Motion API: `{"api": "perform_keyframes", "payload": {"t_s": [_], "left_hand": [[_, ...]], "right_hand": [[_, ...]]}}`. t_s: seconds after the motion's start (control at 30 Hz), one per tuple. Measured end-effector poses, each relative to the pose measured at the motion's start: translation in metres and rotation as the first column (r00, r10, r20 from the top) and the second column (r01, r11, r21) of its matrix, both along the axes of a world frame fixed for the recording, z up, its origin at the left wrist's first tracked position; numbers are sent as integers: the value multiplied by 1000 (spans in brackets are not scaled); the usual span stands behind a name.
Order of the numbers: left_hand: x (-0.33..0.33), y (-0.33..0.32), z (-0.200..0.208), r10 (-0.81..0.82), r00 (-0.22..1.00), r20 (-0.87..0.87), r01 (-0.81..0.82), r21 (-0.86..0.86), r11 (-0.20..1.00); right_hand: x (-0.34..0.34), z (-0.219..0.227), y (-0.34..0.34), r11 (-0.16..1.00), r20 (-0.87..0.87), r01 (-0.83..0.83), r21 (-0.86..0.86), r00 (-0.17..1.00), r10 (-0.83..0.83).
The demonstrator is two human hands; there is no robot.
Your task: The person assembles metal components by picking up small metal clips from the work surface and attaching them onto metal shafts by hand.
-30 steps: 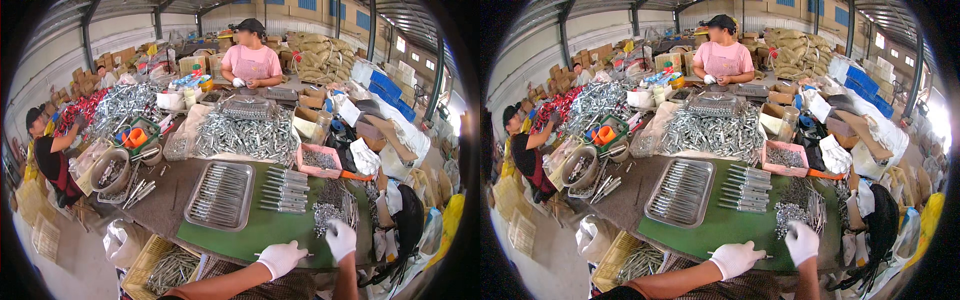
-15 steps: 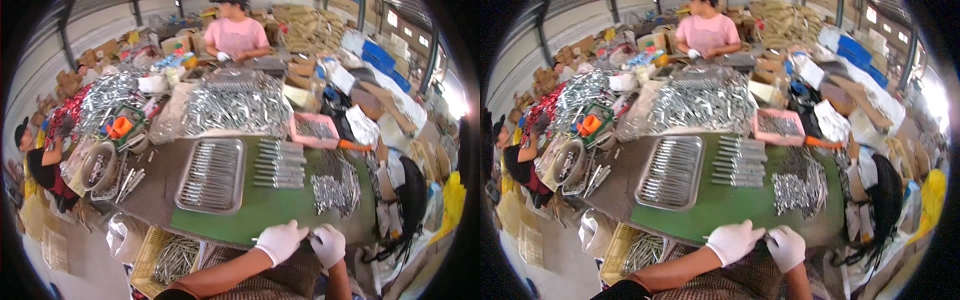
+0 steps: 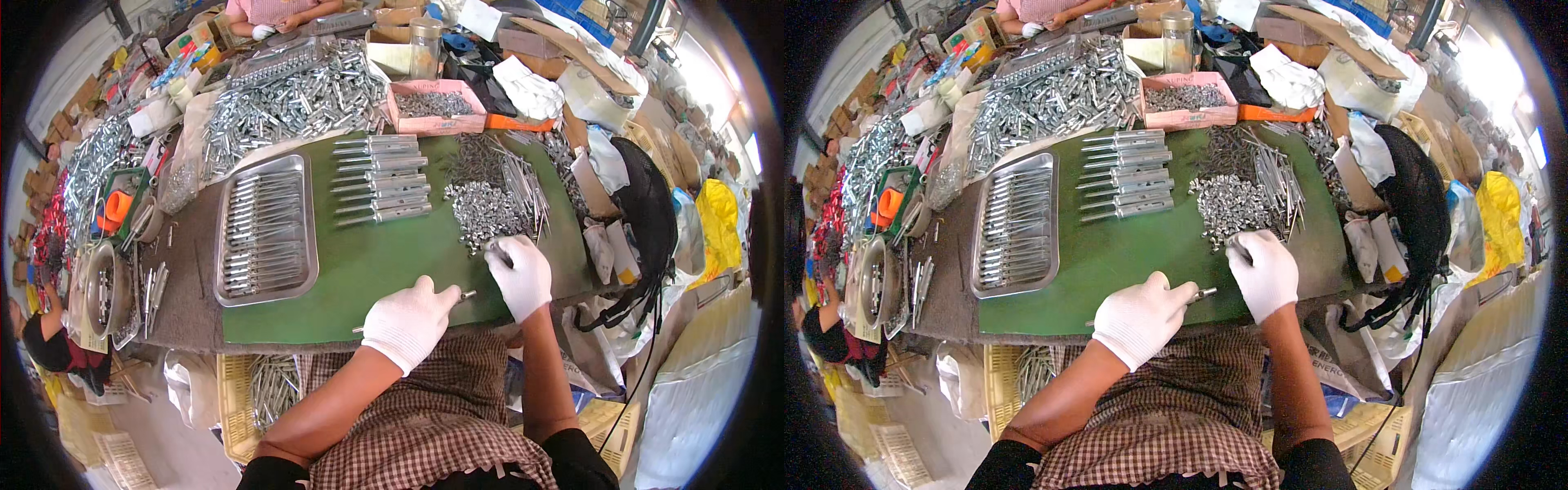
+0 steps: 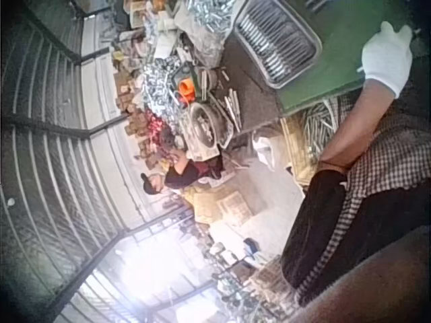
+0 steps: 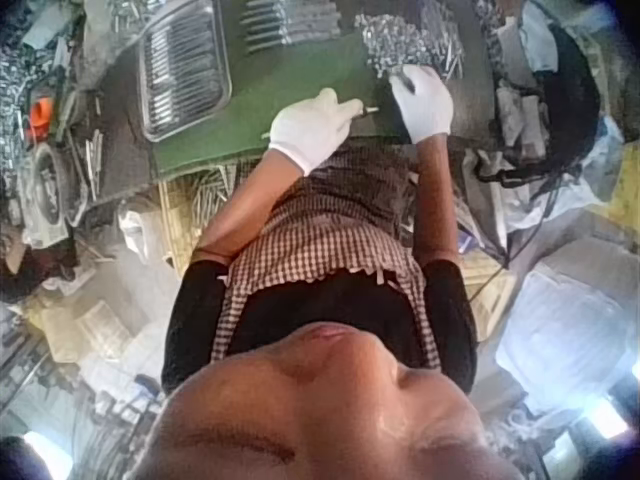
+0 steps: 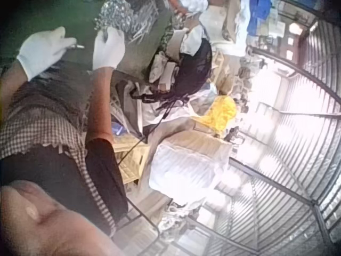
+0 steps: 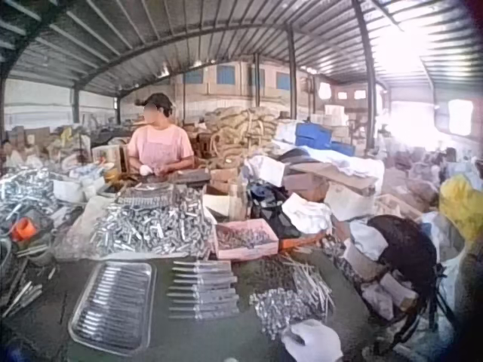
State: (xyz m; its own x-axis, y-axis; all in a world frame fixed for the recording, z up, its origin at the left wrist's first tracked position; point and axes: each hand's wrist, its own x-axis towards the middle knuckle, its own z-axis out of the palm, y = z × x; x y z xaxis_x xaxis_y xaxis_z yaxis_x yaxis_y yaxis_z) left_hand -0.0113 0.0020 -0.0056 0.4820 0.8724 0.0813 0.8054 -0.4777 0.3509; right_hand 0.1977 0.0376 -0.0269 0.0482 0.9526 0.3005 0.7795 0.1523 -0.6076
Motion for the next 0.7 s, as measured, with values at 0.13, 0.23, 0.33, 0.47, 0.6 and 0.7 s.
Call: {"api": "perform_keyframes", "payload": {"t_s": [0.13,0.23,0.33,0.47,0.6,0.7], "left_hand": [[0,-3,-2,5,1000,-11,-5,9,1000],[-1,-3,-3,8,1000,-20,-8,11,1000],[-1,-1,1,9,1000,-11,-9,3,1000],[-2,4,0,15,1000,10,-15,-17,1000],[-3,4,3,24,999,27,-23,-31,999],[3,5,9,-41,998,45,41,2,999]], "right_hand": [[-14,9,13,991,130,98,-91,988,-86],[-26,18,7,984,260,110,-143,963,-70],[-28,15,0,990,298,56,-128,955,-16],[-25,10,-9,996,264,-46,-73,962,64],[-17,18,-26,973,12,-211,-96,977,213],[-14,22,-37,948,133,-316,-25,939,317]]}}
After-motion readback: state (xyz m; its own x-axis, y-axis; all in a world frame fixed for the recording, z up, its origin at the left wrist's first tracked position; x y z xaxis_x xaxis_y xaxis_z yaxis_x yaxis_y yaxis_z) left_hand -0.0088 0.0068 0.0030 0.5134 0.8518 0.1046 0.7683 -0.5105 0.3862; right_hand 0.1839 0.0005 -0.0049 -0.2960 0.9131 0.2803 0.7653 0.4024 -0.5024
